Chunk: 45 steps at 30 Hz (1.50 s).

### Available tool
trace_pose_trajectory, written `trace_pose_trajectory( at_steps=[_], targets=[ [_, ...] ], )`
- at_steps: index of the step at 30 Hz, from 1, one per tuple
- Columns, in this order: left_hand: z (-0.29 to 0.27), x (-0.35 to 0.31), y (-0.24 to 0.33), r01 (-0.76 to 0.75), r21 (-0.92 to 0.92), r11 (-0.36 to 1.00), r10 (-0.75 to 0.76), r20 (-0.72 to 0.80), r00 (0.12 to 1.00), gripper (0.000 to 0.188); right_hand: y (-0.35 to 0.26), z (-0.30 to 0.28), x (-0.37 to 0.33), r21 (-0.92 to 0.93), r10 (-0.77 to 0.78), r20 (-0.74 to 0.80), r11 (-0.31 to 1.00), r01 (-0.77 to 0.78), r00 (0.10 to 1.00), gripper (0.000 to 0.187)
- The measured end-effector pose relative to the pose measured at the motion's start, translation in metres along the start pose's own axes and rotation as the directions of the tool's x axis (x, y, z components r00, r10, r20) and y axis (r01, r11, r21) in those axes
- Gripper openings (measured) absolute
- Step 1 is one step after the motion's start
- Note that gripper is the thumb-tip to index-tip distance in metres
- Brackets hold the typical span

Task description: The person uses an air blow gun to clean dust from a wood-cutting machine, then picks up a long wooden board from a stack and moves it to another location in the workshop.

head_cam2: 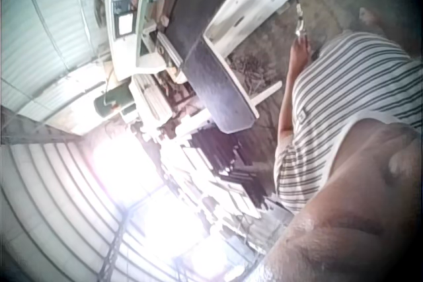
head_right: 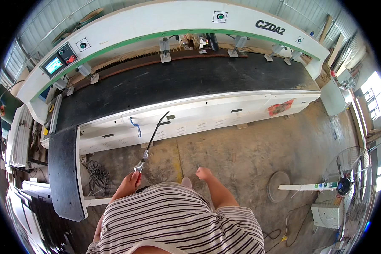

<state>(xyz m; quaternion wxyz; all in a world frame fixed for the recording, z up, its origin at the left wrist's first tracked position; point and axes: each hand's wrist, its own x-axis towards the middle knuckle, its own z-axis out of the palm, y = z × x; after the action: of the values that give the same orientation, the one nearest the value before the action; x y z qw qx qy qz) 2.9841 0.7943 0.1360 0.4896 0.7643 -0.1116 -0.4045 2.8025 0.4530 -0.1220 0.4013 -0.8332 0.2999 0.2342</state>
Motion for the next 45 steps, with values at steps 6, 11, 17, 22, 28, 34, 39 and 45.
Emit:
trace_pose_trajectory(
  at_steps=[6, 11, 17, 22, 28, 34, 39, 45],
  targets=[
    [0.000, 0.000, -0.003, 0.026, 0.004, 1.000, -0.026, 0.025, 0.999, 0.039, 0.003, 0.005, 0.005, -0.002, -0.008, 0.034, 1.000, 0.008, 0.999, 0.025],
    [0.002, -0.008, 0.011, -0.009, -0.075, 0.997, 0.013, 0.061, 0.998, 0.036, -0.011, 0.003, 0.001, 0.005, 0.019, 0.062, 1.000, -0.020, 0.998, 0.024],
    [0.001, -0.004, 0.010, 0.004, -0.140, 0.990, 0.008, 0.087, 0.996, 0.035, -0.005, 0.009, 0.000, 0.061, -0.018, 0.072, 0.998, 0.013, 0.997, 0.026],
    [0.001, -0.002, 0.009, -0.006, -0.110, 0.994, 0.017, 0.097, 0.995, 0.036, -0.007, 0.010, -0.004, 0.083, 0.006, 0.054, 0.997, -0.010, 0.999, 0.026],
    [0.004, 0.005, 0.005, -0.021, -0.098, 0.995, 0.034, 0.129, 0.991, 0.035, -0.003, 0.009, -0.005, 0.052, 0.010, 0.042, 0.999, -0.012, 0.999, 0.026],
    [0.007, 0.004, 0.007, -0.013, -0.129, 0.992, 0.030, 0.129, 0.991, 0.034, 0.000, 0.013, -0.003, 0.060, -0.002, 0.004, 0.998, 0.002, 1.000, 0.024],
    [0.008, 0.001, 0.020, 0.014, -0.114, 0.993, 0.004, 0.158, 0.987, 0.033, 0.005, 0.011, 0.002, 0.047, 0.003, 0.051, 0.999, -0.006, 0.999, 0.023],
    [0.010, 0.007, 0.007, -0.011, -0.128, 0.992, 0.033, 0.164, 0.986, 0.033, 0.005, 0.007, 0.002, 0.048, 0.027, 0.049, 0.998, -0.030, 0.998, 0.024]
  ],
)
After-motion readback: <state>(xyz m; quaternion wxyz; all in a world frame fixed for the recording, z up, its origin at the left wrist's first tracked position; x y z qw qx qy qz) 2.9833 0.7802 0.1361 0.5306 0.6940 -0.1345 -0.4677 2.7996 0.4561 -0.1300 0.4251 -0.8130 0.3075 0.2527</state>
